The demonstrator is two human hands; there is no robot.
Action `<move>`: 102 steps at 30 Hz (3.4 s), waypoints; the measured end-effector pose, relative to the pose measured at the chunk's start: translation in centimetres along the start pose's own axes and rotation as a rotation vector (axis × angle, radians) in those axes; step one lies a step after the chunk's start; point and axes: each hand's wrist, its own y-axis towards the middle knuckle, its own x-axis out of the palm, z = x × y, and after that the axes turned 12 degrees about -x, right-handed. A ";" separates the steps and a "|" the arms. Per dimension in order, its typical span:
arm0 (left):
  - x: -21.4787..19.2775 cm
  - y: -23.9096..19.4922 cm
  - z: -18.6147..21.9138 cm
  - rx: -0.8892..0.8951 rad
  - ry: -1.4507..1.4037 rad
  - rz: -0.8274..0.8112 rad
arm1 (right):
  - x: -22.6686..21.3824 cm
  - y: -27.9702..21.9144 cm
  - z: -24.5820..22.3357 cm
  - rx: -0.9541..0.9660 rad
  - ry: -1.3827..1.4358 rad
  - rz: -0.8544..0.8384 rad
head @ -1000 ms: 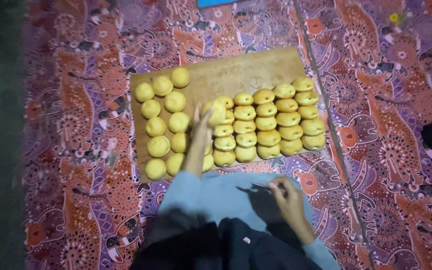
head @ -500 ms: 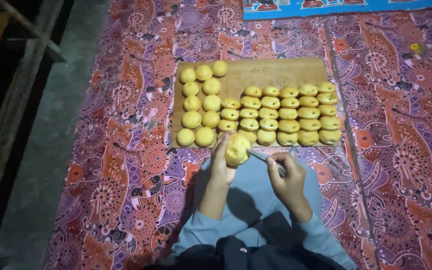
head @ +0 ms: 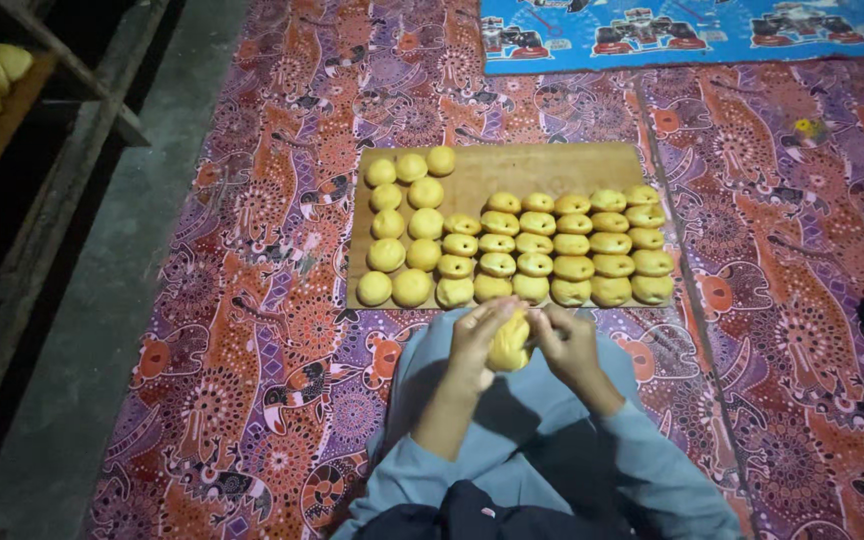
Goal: The person sits on a patterned floor mat and repeatedly picks up small yellow dough balls from a wooden board. Using a thin metal tool, they poke a hole in each dough ball and place it back on the board in a separate column.
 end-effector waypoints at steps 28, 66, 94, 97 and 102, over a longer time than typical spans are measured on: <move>-10.2 22.2 6.1 0.181 1.638 -0.221 | -1.2 2.8 12.7 0.336 -0.364 0.213; -21.3 9.1 0.8 0.003 -0.265 0.264 | 3.8 -2.4 3.3 0.191 -0.029 0.100; -10.0 2.7 -0.3 0.099 -0.107 0.298 | 10.4 -0.7 5.2 -0.235 -0.370 0.090; -12.7 4.0 -0.1 -0.037 -0.138 0.334 | 11.1 -1.0 6.6 0.171 0.035 -0.136; -14.8 5.8 -3.2 0.019 -0.300 0.428 | 12.5 -0.4 9.7 -0.086 -0.094 -0.182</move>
